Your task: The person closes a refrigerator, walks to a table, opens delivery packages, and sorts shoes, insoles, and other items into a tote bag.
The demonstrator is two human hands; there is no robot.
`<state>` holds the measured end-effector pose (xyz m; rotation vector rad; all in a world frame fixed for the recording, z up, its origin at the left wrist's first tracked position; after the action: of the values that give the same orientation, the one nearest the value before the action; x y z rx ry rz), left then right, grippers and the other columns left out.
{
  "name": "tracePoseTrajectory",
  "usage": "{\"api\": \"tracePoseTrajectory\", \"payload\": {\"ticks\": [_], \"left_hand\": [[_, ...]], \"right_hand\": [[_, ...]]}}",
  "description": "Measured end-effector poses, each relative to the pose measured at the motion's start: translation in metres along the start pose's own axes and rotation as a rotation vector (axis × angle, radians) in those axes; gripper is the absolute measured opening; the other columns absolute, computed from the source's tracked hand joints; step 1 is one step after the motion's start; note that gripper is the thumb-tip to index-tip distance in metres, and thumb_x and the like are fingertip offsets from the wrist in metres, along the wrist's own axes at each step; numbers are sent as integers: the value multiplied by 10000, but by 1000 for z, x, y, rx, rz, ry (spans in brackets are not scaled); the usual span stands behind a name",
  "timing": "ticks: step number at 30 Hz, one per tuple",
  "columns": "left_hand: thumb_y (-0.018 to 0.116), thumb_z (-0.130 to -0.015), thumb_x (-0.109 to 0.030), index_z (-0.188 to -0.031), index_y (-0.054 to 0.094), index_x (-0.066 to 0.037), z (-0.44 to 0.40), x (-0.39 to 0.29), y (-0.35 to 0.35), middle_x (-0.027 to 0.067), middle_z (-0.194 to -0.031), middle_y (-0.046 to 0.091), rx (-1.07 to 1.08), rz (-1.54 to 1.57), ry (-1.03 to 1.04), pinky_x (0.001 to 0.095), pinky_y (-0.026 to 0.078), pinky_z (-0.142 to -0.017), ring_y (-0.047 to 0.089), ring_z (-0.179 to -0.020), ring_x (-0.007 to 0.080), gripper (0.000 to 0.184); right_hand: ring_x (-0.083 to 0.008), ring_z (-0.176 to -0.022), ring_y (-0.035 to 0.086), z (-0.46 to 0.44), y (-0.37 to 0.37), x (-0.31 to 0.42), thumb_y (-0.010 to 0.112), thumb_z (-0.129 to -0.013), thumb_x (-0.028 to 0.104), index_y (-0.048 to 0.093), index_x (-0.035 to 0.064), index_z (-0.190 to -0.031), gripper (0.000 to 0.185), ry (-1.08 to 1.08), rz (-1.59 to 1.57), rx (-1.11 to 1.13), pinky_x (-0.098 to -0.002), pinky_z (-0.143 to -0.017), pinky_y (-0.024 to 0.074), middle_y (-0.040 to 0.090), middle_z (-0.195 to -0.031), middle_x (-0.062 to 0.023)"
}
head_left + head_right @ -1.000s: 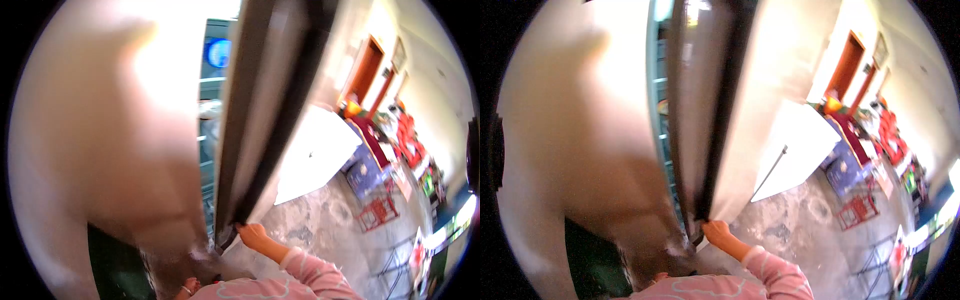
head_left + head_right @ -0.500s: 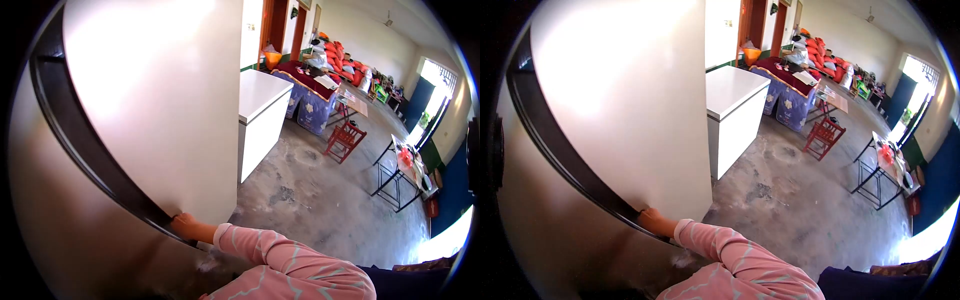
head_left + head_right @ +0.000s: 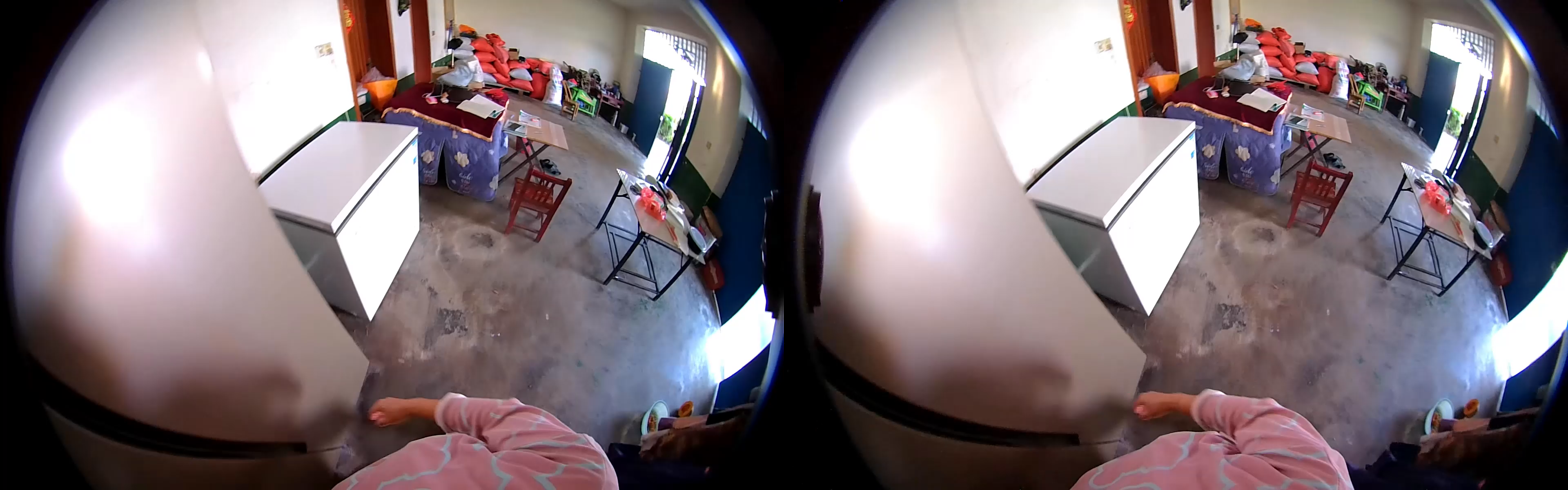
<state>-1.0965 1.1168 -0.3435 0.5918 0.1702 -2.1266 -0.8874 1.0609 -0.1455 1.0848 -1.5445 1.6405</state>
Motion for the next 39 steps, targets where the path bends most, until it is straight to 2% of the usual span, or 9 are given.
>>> {"api": "tracePoseTrajectory", "payload": {"ticks": [4,11,17,21,23,25,29,37,39], "left_hand": [[527,-850,-73,-1166,481,-56,-19,-29,68,111,-841,627,-21,-42,-25,326,521,-573,615,-666,197,320],[529,-846,-57,-1180,473,-50,-41,-105,197,111,-846,626,33,-202,-8,320,519,-584,614,-675,194,339],[546,-834,-50,-1210,455,-32,-73,-196,334,108,-872,623,152,-445,80,294,518,-601,611,-702,182,387],[552,-837,-102,-1191,490,-83,-151,-222,375,126,-883,633,184,-471,3,356,521,-621,612,-704,229,361],[562,-835,-142,-1143,524,-120,-188,-267,421,127,-869,641,478,-680,351,395,510,-607,609,-688,260,311],[571,-833,-181,-1094,558,-157,-179,-325,469,127,-855,648,742,-904,1054,434,500,-593,606,-672,291,263],[539,-869,-181,-992,556,-122,-279,-367,495,96,-752,632,197,-301,66,338,457,-442,588,-567,222,138],[543,-867,-158,-927,541,-80,-302,-500,636,83,-762,606,299,-236,242,297,487,-541,575,-616,157,99],[544,-859,-142,-930,546,-57,-326,-502,647,88,-763,604,360,-293,224,299,490,-551,574,-622,161,111]], "right_hand": [[-184,-582,607,159,-59,-127,514,-745,260,639,65,-878,267,625,-264,-81,-319,-558,507,622,-690,-81],[-157,-631,619,376,-108,-240,583,-778,145,648,-4,-899,203,1043,-802,-588,-277,-550,523,642,-747,-84],[-119,-541,573,412,-156,-277,594,-768,133,658,36,-800,120,1032,-1030,-912,-242,-467,471,613,-662,-69],[-115,-619,607,383,-269,-281,612,-758,136,660,22,-871,168,789,-613,-836,-239,-539,493,647,-719,-54],[-119,-664,622,367,-296,-318,614,-751,139,664,15,-881,187,429,-213,-750,-242,-585,503,660,-734,-52],[-132,-686,628,386,-330,-344,612,-742,140,667,9,-881,199,803,-473,-915,-250,-619,505,663,-729,-57],[-142,-678,633,405,-427,-374,600,-741,151,683,20,-854,192,1100,-527,-1019,-273,-611,509,664,-718,-66],[-160,-605,635,391,-538,-410,566,-760,169,679,42,-882,209,1196,-811,-1011,-297,-526,528,655,-743,-85],[-180,-649,641,382,-559,-434,588,-755,226,689,78,-889,224,1224,-517,-803,-330,-577,529,660,-768,-102]]}}
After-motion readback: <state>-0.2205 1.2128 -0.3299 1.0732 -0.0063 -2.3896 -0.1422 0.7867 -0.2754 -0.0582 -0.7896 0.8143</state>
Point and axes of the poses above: each hand's wrist, its own z-axis away from the middle knuckle, its own y-axis out of the palm, x = y × z, the point moved 10 cm from there along -z, towards the middle knuckle
